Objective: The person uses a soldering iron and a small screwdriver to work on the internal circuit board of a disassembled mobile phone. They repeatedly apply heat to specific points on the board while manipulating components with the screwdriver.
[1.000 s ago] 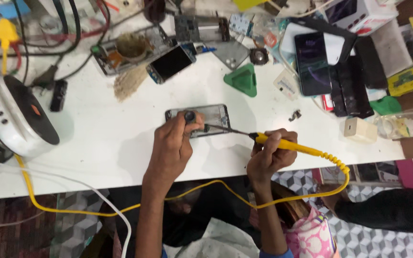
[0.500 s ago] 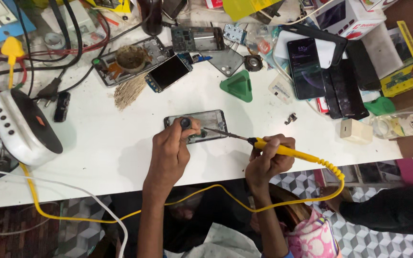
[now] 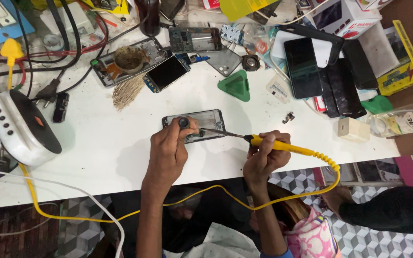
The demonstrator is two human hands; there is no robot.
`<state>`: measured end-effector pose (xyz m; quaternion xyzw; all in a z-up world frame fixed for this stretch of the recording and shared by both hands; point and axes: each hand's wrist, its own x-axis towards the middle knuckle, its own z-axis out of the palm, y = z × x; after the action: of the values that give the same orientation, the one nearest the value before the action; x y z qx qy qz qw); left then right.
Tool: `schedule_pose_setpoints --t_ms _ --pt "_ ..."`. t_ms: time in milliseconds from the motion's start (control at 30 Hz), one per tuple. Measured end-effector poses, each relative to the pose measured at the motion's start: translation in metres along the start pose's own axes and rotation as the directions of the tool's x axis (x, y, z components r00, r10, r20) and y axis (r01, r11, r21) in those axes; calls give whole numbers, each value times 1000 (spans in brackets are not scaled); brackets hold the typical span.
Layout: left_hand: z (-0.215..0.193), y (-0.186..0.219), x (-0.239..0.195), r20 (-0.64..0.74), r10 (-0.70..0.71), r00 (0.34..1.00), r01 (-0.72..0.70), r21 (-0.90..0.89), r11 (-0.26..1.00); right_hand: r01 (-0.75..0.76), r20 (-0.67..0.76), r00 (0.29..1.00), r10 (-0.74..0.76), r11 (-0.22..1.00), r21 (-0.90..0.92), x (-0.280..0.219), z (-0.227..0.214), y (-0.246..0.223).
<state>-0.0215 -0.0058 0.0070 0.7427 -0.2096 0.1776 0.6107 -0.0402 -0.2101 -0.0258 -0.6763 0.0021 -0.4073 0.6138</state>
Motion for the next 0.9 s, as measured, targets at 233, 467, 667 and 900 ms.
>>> schedule_pose_setpoints --t_ms 233,467,667,900 --pt "0 1 0 2 -7 1000 6 10 1000 54 9 999 -54 998 -22 2 1 2" --pt "1 2 0 -4 -7 1000 7 60 998 27 27 999 -26 998 -51 0 0 1" --pt "-1 1 0 -3 38 999 -38 68 997 50 26 998 -50 999 -6 2 3 0" --pt "0 3 2 -3 84 996 -83 105 991 95 2 995 -95 991 -93 -1 -2 6"
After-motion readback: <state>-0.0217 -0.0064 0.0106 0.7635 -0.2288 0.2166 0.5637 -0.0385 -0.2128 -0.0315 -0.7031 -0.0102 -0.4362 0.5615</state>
